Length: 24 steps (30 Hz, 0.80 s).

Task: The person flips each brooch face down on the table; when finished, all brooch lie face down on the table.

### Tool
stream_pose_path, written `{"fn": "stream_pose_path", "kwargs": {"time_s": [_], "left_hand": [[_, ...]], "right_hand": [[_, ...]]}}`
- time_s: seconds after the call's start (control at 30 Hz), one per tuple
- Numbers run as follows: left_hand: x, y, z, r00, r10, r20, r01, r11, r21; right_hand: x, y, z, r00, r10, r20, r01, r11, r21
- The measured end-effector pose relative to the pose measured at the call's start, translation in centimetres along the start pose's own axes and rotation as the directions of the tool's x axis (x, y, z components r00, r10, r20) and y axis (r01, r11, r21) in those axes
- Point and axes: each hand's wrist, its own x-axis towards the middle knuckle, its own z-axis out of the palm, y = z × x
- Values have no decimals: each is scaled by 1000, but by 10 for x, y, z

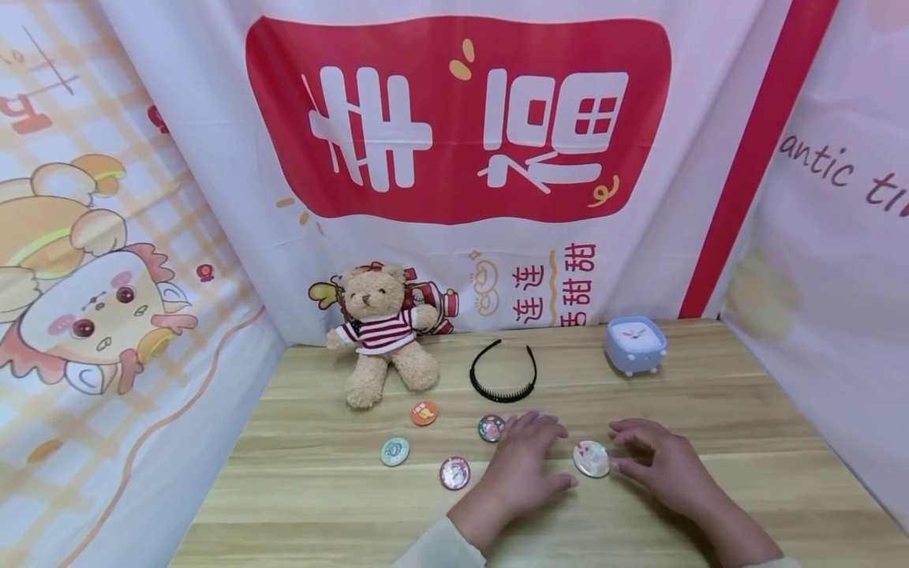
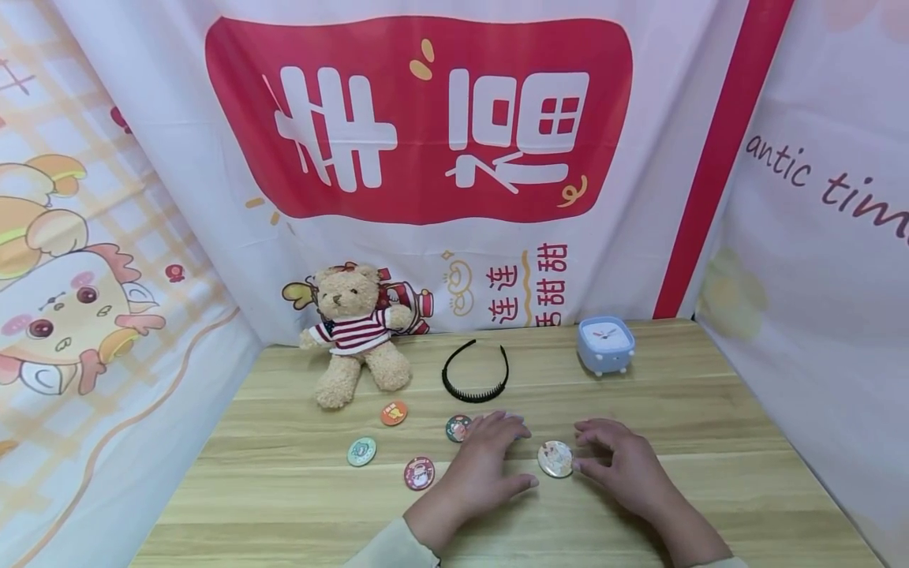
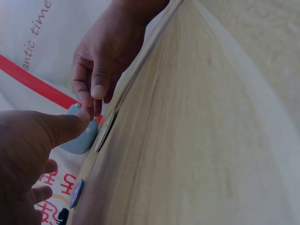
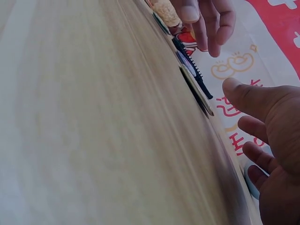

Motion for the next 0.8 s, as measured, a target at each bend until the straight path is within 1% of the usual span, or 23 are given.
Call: {"fn": "stream_pose_path", "kwargs": {"time_s": [0.2,0.33,0.4,0.63,0.8], "left_hand": [[4,3,5,1000,-3,29,3,1000,6],[7,4,8,1000,2,31,-2,1000,18],[8,4,9,1000,8,27,-8,1000,25],[13,3,16,999,26,27,-27,999,28],[15,4,21,998,46,35,-47,998,42]], "right_hand": [[0,4,1,999,-53,-4,53,999,12],[0,7,3,995,-101,-7,101,995,12],[1,8,4,994,-112,-1,112,994,10],[2,10,5,995,-93,38,94,995,-32],[2,9,7,992,-115,49,117,992,-46]]}}
